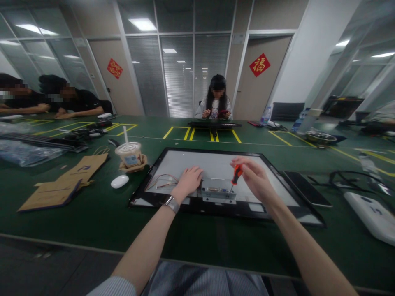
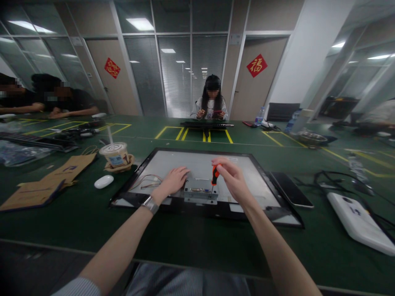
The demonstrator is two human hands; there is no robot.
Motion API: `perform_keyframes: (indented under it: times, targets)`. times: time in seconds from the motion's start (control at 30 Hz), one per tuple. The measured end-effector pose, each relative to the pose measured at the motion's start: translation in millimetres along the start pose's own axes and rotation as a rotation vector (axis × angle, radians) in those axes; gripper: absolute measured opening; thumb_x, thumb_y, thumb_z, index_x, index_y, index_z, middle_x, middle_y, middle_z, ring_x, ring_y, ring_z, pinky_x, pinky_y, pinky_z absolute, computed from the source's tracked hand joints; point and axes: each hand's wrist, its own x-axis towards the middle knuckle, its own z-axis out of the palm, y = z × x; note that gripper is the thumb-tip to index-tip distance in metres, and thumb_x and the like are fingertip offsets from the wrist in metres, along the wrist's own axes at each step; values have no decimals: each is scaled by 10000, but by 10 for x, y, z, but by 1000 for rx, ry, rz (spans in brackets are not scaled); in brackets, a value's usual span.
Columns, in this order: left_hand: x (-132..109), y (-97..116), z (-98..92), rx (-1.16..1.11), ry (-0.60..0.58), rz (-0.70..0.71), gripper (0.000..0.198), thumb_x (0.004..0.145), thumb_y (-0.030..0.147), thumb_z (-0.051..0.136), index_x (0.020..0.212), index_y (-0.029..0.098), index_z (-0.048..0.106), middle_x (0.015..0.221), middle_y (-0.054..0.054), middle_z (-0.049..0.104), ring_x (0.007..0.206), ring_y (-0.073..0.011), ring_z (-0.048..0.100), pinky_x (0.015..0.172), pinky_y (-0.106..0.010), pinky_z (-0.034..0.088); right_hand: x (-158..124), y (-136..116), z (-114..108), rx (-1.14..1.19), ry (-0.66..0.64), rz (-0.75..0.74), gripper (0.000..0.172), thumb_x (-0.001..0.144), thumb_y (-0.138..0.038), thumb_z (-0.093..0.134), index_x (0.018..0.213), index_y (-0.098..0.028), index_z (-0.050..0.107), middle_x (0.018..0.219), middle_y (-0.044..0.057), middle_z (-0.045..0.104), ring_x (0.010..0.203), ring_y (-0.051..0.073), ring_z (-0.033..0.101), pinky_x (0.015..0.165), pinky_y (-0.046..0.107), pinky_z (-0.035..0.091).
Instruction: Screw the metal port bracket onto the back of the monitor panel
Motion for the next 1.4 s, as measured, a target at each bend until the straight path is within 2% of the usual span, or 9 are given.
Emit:
perform_keyframes:
  times: [0.1, 0.2, 0.5, 0.8, 0.9, 1.0, 1.2, 1.3, 1.4]
  targets:
    - [-5, 1, -2, -2, 0, 1, 433, 1051, 263, 345, 1440, 193, 522, 1569, -101, 474, 1457, -256, 437, 1225, -483, 319, 2, 15, -13, -18, 17, -2, 134, 819, -435, 787, 843, -305, 766, 942, 20, 707, 941, 220, 657, 918, 426, 538]
    - [-1, 1, 6, -2, 1, -2, 430, 1049, 265, 347, 1435, 199, 526, 1567, -97, 477, 1456, -254, 439, 1223, -481, 322, 4, 24, -32, -34, 4, 26, 174, 870, -453, 735, 954, -304, 769, 905, 21, 736, 886, 215, 680, 860, 418, 552]
    - [2, 17, -3, 2, 1, -8, 422, 1036, 247, 374, 1425, 212, 534, 1571, -92, 475, 1452, -248, 445, 1218, -475, 330, 11, 12, -73, -147, -52, -1, 249, 970, -441, 602, 1115, -289, 736, 1054, 55, 763, 1053, 246, 687, 974, 463, 519]
    - [-9, 15, -20, 0, -2, -7, 424, 1041, 252, 361, 1426, 206, 532, 1569, -97, 476, 1446, -253, 451, 1219, -475, 326, 22, 37, -57, -83, 57, -20, 136, 732, -272, 843, 831, -286, 751, 800, -27, 648, 716, 151, 602, 690, 316, 534]
    - [-8, 11, -16, -2, -1, -9, 422, 1041, 254, 364, 1426, 209, 533, 1565, -100, 481, 1448, -259, 449, 1217, -485, 328, 17, 8, -57, -82, 56, -27, 64, 847, -334, 741, 881, -288, 769, 940, 10, 687, 806, 177, 639, 772, 357, 552]
    - [-5, 10, -13, -5, 0, -6, 421, 1042, 255, 362, 1422, 206, 537, 1563, -97, 484, 1445, -261, 453, 1216, -479, 330, 7, -33, -48, -39, 14, 16, 189, 919, -396, 642, 971, -280, 781, 1129, 58, 715, 896, 219, 684, 861, 434, 562]
    - [-13, 20, -23, -8, 9, -2, 423, 1039, 243, 363, 1423, 203, 535, 1557, -103, 490, 1446, -255, 451, 1217, -470, 328, -2, -27, -32, -62, 15, 6, 130, 809, -387, 783, 886, -283, 776, 871, 28, 716, 829, 220, 669, 768, 414, 575]
    - [-20, 29, -31, -11, 8, -1, 420, 1037, 233, 365, 1418, 205, 540, 1554, -103, 494, 1445, -252, 452, 1219, -475, 326, 5, -2, -41, -110, 32, -47, 101, 751, -337, 839, 819, -299, 774, 853, 9, 659, 833, 207, 635, 755, 385, 569]
    - [-27, 36, -41, -14, 4, -1, 420, 1039, 237, 364, 1420, 202, 538, 1557, -106, 490, 1449, -253, 446, 1221, -484, 326, 13, -19, -50, -96, 2, -72, 94, 812, -389, 788, 841, -299, 787, 951, 36, 686, 954, 235, 647, 840, 417, 570]
